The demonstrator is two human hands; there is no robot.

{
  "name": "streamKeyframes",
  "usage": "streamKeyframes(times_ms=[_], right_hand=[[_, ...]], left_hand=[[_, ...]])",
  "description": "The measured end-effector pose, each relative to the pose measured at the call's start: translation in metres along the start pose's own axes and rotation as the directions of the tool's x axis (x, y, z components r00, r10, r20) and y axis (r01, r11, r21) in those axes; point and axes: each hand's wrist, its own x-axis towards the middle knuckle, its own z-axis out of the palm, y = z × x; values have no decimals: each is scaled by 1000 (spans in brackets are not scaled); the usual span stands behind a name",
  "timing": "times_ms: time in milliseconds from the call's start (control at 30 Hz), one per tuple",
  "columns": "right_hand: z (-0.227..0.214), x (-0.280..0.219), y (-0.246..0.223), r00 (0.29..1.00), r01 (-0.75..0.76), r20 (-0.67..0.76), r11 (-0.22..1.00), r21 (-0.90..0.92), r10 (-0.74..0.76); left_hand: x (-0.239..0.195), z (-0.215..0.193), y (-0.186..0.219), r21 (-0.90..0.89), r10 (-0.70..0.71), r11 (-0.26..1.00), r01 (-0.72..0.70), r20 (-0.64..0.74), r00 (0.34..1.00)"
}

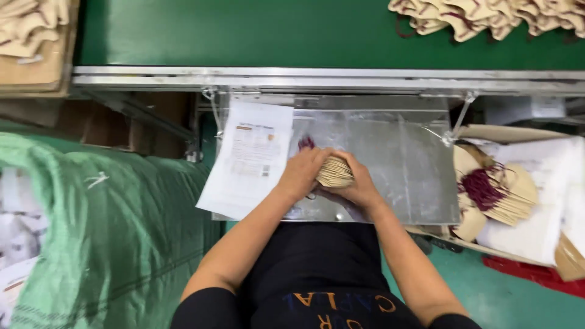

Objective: Packing protective masks into individual plastic sleeves at a manufacturing conveyor belt.

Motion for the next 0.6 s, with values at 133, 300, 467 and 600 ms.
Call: streamKeyframes(times_ms=[133, 300, 467, 600], right_hand=[[-10, 7, 15, 975, -208, 127, 942, 263, 180], [-20, 23, 12, 943, -302, 94, 699, 648, 320], [-20, 38, 26, 926, -227, 44, 461, 858, 375], [-36, 41, 37, 900, -242, -87, 656, 715, 427]], left_hand=[[13, -47, 7, -194, -41, 979, 55, 72, 997], [12, -79, -60, -372, -165, 928, 3, -405, 899], [-4, -67, -133, 52, -144, 980, 192, -483, 864], [-15, -79, -116, -15, -127, 991, 134, -445, 887]])
